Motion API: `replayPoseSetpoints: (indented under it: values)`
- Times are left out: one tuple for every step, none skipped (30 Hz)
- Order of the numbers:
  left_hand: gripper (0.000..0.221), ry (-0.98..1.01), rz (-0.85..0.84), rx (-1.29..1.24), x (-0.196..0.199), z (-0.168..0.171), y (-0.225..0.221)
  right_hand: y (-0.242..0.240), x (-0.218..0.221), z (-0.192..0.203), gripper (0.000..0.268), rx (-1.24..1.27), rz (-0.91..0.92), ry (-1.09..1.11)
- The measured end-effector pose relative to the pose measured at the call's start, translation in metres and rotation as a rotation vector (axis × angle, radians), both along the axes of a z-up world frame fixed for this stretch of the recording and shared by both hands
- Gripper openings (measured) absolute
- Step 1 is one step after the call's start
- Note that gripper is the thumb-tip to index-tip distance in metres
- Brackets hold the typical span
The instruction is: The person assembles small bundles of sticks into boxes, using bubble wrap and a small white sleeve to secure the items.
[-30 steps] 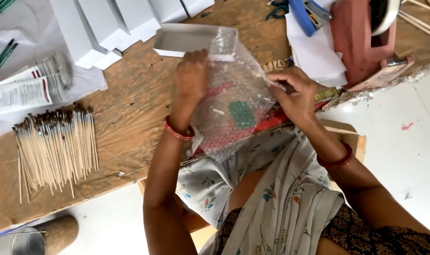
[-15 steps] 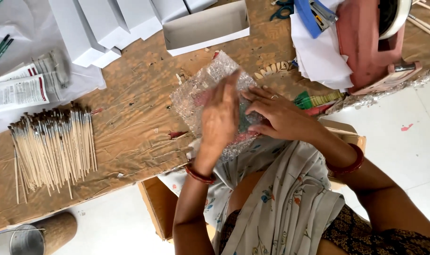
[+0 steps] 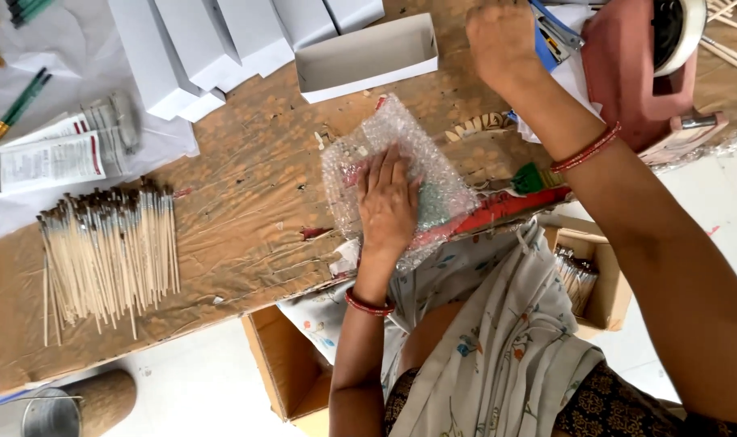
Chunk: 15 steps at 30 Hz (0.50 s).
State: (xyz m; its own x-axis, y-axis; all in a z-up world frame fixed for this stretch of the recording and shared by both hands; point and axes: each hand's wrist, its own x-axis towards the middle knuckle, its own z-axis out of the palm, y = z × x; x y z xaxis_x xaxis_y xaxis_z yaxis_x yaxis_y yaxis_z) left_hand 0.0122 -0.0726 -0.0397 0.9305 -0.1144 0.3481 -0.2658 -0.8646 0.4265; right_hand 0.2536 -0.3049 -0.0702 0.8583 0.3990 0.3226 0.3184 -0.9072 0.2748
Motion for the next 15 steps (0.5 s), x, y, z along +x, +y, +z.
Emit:
replayPoseSetpoints:
  values:
    - [0.033, -0.006, -0.005, 0.002, -0.001, 0.000, 0.000, 0.003, 0.000, -0.005, 0.022, 0.002, -0.005, -0.006]
    - [0.035, -0.015, -0.009, 0.005, -0.002, 0.001, -0.001, 0.005, -0.001, -0.011, 0.020, -0.042, -0.057, 0.002]
    - [0.036, -0.026, -0.005, 0.009, -0.003, 0.001, -0.002, 0.010, 0.001, -0.015, 0.019, -0.085, -0.100, 0.007]
    - [0.036, -0.034, -0.001, 0.013, -0.002, 0.002, -0.001, 0.014, 0.004, -0.014, 0.019, -0.082, -0.096, -0.001]
    - [0.038, -0.036, -0.001, 0.010, -0.004, 0.002, -0.002, 0.013, 0.002, -0.016, 0.021, -0.013, -0.140, 0.007]
    - [0.040, -0.038, -0.001, 0.007, -0.005, 0.002, -0.004, 0.012, 0.000, -0.017, 0.023, 0.055, -0.184, 0.015]
    - [0.040, -0.041, 0.000, 0.004, -0.005, 0.006, -0.003, 0.012, 0.002, -0.019, 0.023, 0.052, -0.183, 0.012]
    - [0.042, -0.036, 0.006, 0.006, -0.006, 0.010, -0.003, 0.012, 0.005, -0.020, 0.018, 0.050, -0.158, 0.058]
    - [0.044, -0.030, 0.014, 0.001, -0.006, 0.013, -0.005, 0.010, 0.007, -0.021, 0.014, 0.042, -0.133, 0.104]
    - [0.044, -0.032, 0.017, -0.008, -0.007, 0.012, -0.005, 0.008, 0.005, -0.020, 0.014, 0.032, -0.130, 0.101]
    - [0.043, -0.024, 0.023, 0.012, -0.007, 0.010, -0.005, 0.007, 0.003, -0.020, 0.013, 0.007, -0.055, 0.135]
    - [0.043, -0.015, 0.028, 0.032, -0.007, 0.009, -0.005, 0.007, 0.001, -0.020, 0.013, -0.019, 0.019, 0.169]
    - [0.043, -0.018, 0.031, 0.028, -0.007, 0.010, -0.004, 0.015, -0.015, -0.002, 0.013, -0.023, 0.022, 0.167]
    - [0.041, -0.012, 0.032, 0.042, -0.007, 0.011, -0.003, 0.022, -0.030, 0.015, 0.013, -0.024, 0.061, 0.233]
    - [0.040, -0.008, 0.032, 0.053, -0.007, 0.010, -0.003, 0.029, -0.046, 0.033, 0.013, -0.028, 0.098, 0.297]
